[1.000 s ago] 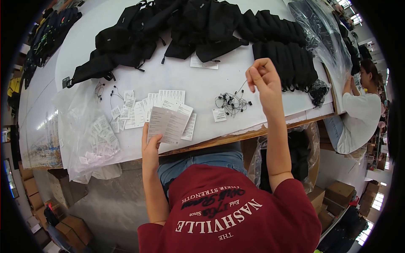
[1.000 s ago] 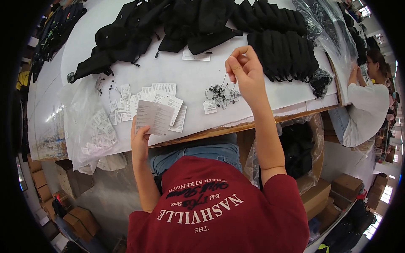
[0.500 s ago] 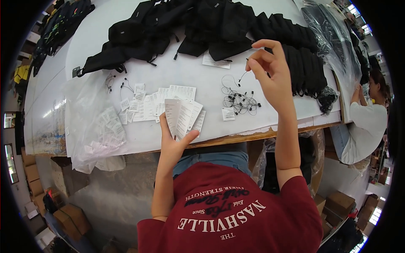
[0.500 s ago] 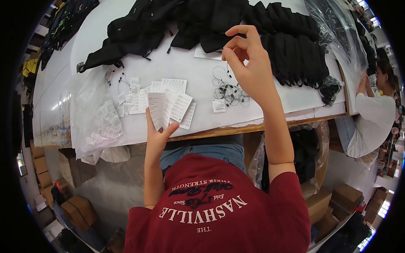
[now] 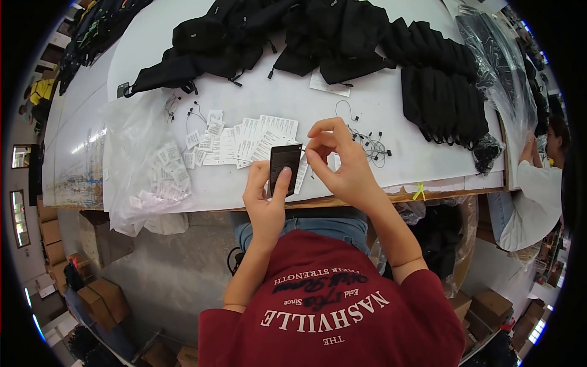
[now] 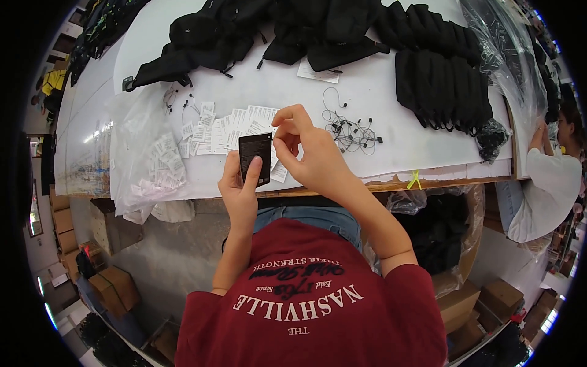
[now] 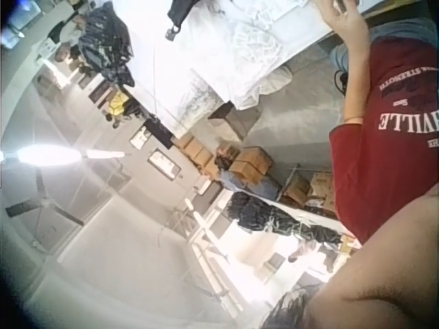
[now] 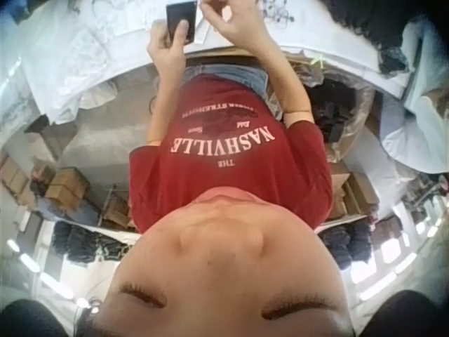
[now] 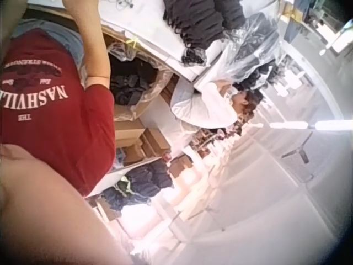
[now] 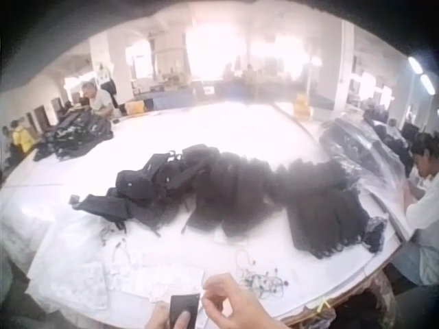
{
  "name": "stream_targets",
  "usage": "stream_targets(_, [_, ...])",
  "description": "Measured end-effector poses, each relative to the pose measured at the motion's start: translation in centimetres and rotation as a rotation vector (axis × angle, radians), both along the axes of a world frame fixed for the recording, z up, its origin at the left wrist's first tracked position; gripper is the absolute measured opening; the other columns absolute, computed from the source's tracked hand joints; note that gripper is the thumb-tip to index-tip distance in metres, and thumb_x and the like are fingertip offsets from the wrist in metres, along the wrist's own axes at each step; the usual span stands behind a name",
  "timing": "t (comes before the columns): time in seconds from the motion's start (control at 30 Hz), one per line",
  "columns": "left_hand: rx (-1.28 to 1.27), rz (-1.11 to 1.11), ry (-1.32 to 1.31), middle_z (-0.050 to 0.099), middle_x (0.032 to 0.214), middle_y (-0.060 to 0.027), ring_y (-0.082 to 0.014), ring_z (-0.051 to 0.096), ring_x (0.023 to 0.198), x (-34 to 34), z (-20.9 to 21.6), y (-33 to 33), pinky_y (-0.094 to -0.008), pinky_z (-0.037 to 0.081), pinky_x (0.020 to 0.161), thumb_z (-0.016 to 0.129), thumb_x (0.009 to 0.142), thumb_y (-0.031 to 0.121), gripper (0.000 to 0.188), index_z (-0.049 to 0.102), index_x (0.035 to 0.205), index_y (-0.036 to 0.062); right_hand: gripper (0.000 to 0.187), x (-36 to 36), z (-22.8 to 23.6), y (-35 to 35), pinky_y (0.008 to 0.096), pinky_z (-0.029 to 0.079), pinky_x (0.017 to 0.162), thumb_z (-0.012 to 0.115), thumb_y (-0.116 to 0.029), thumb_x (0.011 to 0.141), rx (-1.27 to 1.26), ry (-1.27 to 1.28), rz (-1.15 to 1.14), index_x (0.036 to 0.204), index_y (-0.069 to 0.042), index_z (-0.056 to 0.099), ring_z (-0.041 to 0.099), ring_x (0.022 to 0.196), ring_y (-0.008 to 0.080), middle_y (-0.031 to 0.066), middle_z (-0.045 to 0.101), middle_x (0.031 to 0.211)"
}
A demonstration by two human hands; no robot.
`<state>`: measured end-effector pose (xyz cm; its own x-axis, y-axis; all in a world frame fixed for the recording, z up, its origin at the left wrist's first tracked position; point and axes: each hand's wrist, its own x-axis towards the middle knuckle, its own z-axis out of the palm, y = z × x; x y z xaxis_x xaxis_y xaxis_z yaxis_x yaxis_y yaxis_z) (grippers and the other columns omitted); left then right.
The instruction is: The person is seen labeling and organizing black waist bags at a manufacturing workbench.
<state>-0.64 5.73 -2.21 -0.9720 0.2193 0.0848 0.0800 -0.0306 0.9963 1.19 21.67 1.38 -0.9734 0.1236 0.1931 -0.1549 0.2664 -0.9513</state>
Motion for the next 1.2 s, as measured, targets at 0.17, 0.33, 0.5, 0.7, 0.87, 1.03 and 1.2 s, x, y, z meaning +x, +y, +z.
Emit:
stream_targets(0.17, [-0.078, -0.014, 0.092, 0.051, 0.085, -0.0053, -0.0130, 0.050, 0.076, 0.2, 0.8, 0.1, -0.0235, 0.040, 0.067, 0.064, 0.084, 0.003, 0.011, 0.063, 0.093, -0.0050, 0.027, 0.1, 0.0, -0.3, 0.0225, 0.045, 0.065, 0.058, 0.002, 0.083, 0.072, 0.005, -0.058, 0.104, -0.004, 0.042, 0.056, 0.064, 0.0104, 0.0040, 0.061, 0.074])
stream_targets(0.33, [-0.238, -0.075, 0.293, 0.052, 0.084, -0.0067, -0.0152, 0.052, 0.075, 0.0, 1.6, -0.7, -0.0249, 0.041, 0.066, 0.065, 0.079, -0.003, 0.027, 0.067, 0.106, 0.0004, 0.022, -0.2, -0.4, 0.0, 0.0224, 0.045, 0.061, 0.059, 0.002, 0.084, -0.117, -0.001, 0.007, 0.104, -0.001, 0.050, 0.055, 0.064, 0.0097, 0.0046, 0.060, 0.076])
stream_targets(0.5, [-0.133, -0.220, 0.222, 0.054, 0.085, -0.0080, -0.0163, 0.053, 0.077, -0.1, 0.7, -1.1, -0.0250, 0.042, 0.068, 0.065, 0.078, -0.005, 0.025, 0.066, 0.103, -0.0013, 0.010, 1.2, -1.1, 1.2, 0.0226, 0.045, 0.058, 0.064, -0.002, 0.082, -0.168, -0.056, 0.011, 0.091, 0.000, 0.060, 0.057, 0.061, 0.0104, 0.0062, 0.063, 0.073])
stream_targets(0.7, [0.270, -0.482, -0.342, 0.055, 0.089, -0.0008, -0.0081, 0.052, 0.078, -0.5, -1.2, -2.8, -0.0215, 0.043, 0.070, 0.049, 0.098, 0.015, 0.020, 0.059, 0.106, 0.0000, 0.009, 1.8, -0.9, 0.6, 0.0235, 0.042, 0.055, 0.068, -0.003, 0.079, -0.036, -0.093, 0.087, 0.085, 0.000, 0.063, 0.054, 0.059, 0.0106, 0.0051, 0.064, 0.072])
stream_targets(0.87, [0.138, -0.455, -0.315, 0.054, 0.082, 0.0016, -0.0034, 0.050, 0.074, -1.0, -1.3, -2.7, -0.0189, 0.040, 0.065, 0.053, 0.096, 0.017, 0.013, 0.051, 0.098, 0.0038, 0.007, 1.4, -1.3, -0.7, 0.0222, 0.042, 0.054, 0.068, -0.004, 0.079, 0.031, -0.106, 0.147, 0.083, 0.000, 0.064, 0.052, 0.056, 0.0086, 0.0032, 0.061, 0.069])
stream_targets(1.03, [0.151, -0.434, -0.353, 0.050, 0.076, 0.0020, -0.0031, 0.045, 0.065, -2.0, -0.7, -2.0, -0.0180, 0.037, 0.059, 0.053, 0.096, 0.016, 0.012, 0.049, 0.092, 0.0045, 0.010, 1.1, -2.8, -0.6, 0.0192, 0.036, 0.049, 0.062, -0.011, 0.089, -0.506, -0.353, 0.193, 0.085, -0.002, 0.061, 0.047, 0.054, 0.0045, -0.0017, 0.055, 0.065])
stream_targets(1.2, [0.005, -0.477, -0.138, 0.054, 0.073, 0.0004, -0.0055, 0.048, 0.061, -8.9, -2.0, 0.6, -0.0203, 0.038, 0.055, 0.055, 0.093, 0.015, 0.012, 0.053, 0.089, 0.0038, 0.014, 0.5, -5.9, 1.7, 0.0160, 0.031, 0.043, 0.059, -0.019, 0.092, -0.624, -0.482, 0.218, 0.089, -0.005, 0.059, 0.042, 0.048, 0.0022, -0.0032, 0.052, 0.064])
